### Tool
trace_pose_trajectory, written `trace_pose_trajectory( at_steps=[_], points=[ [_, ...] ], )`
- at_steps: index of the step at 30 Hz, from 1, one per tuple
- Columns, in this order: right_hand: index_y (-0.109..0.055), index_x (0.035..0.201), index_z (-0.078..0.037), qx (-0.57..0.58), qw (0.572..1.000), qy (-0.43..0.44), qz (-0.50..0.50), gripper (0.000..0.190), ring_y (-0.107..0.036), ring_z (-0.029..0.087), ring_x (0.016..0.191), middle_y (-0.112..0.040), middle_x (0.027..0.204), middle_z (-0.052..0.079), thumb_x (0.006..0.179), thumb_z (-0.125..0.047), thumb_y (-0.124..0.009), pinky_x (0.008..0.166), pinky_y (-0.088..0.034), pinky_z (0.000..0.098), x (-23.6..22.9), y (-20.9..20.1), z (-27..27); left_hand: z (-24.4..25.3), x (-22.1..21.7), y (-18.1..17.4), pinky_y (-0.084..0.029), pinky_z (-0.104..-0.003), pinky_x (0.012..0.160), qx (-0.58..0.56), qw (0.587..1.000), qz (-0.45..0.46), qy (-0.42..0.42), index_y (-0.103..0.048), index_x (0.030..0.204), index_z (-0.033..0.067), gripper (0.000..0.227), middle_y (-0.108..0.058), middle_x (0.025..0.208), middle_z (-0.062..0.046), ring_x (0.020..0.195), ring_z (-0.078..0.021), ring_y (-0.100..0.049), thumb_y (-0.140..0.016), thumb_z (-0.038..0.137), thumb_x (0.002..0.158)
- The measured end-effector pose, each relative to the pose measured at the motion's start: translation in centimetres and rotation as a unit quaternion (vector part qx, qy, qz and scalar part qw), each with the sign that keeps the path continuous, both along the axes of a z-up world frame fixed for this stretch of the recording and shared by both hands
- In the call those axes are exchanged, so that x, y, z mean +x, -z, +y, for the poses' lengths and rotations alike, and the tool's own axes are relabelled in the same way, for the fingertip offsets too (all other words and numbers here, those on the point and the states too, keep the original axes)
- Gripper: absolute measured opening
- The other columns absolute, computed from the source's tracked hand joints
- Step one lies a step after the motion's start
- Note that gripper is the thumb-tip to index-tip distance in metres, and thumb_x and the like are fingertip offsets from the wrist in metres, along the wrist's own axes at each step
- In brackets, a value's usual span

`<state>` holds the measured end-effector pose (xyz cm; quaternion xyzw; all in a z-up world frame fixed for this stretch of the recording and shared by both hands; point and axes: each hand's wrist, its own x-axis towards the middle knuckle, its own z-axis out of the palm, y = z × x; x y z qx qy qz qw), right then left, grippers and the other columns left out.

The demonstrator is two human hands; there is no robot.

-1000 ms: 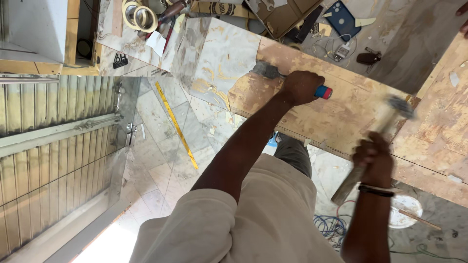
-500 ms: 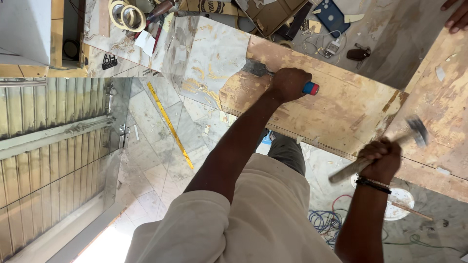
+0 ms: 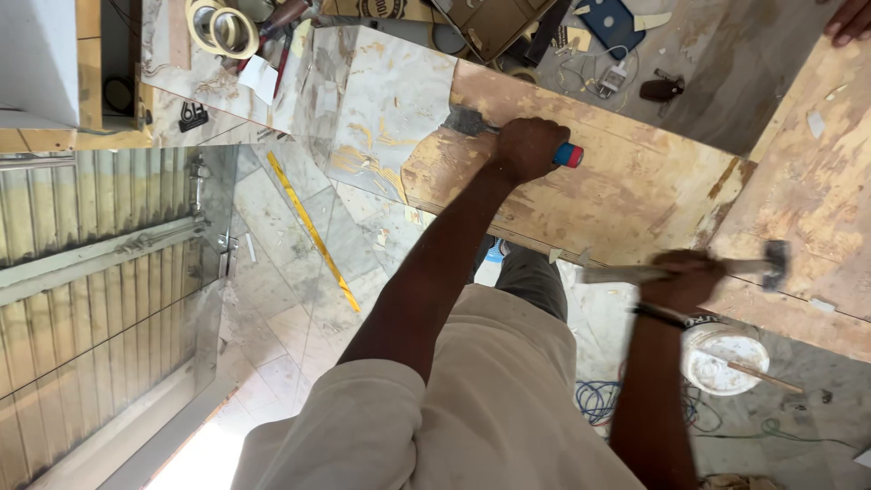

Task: The person uses a chisel and a hammer to scrape and remove a marble-patterned vinyl sheet from a wooden surface. They repeatedly strike the chisel to loosen the material and peel off large sections of the vinyl, revealing the wood underneath.

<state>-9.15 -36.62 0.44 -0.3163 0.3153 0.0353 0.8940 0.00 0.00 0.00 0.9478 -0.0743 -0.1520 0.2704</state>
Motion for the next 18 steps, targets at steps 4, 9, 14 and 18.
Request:
trace_pose_trajectory(
  at_steps=[4, 9, 14, 18],
  points=[
    [-0.061, 0.095, -0.016, 0.025, 0.966, -0.241, 0.091, 0.033, -0.039, 0.005, 0.05, -0.049, 0.064, -0.008, 0.111, -0.042, -0.049, 0.042, -0.034, 0.0215, -1.0, 0.6, 6.6, 0.3, -0.1, 0.4, -0.057, -0.049, 0.077, 0.016, 1.0, -0.012, 0.008, -0.07, 0.095, 0.017, 0.021, -0.073, 0.095, -0.008, 0.091, -0.0302, -0.072, -0.078, 0.027, 0.078],
    [-0.058, 0.094, -0.016, 0.221, 0.956, -0.183, 0.057, 0.029, -0.045, 0.004, 0.058, -0.056, 0.072, -0.005, 0.119, -0.03, -0.054, 0.052, -0.041, 0.0187, 1.3, -0.3, -1.7, 0.9, -0.1, -0.5, -0.057, -0.048, 0.076, -0.003, 1.0, -0.019, 0.009, -0.07, 0.092, 0.0167, 0.024, -0.073, 0.093, -0.007, 0.09, -0.0298, -0.072, -0.081, 0.029, 0.074],
    [-0.061, 0.091, -0.02, 0.053, 0.996, -0.06, 0.037, 0.028, -0.049, 0.006, 0.053, -0.055, 0.068, -0.007, 0.104, -0.043, -0.052, 0.043, -0.044, 0.0219, -1.9, 2.0, 5.8, 1.0, 0.0, -0.2, -0.057, -0.047, 0.072, -0.006, 0.999, -0.033, 0.003, -0.069, 0.092, 0.0152, 0.029, -0.073, 0.089, -0.006, 0.086, -0.03, -0.072, -0.083, 0.028, 0.07],
    [-0.061, 0.103, -0.016, 0.103, 0.902, -0.374, 0.188, 0.025, -0.043, 0.004, 0.051, -0.044, 0.065, -0.01, 0.107, -0.037, -0.047, 0.043, -0.039, 0.0213, -2.5, -1.1, 8.6, 1.8, -0.3, 0.0, -0.057, -0.046, 0.077, 0.006, 1.0, -0.026, 0.013, -0.069, 0.091, 0.0158, 0.028, -0.073, 0.091, -0.007, 0.088, -0.0293, -0.072, -0.083, 0.031, 0.073]
  ],
)
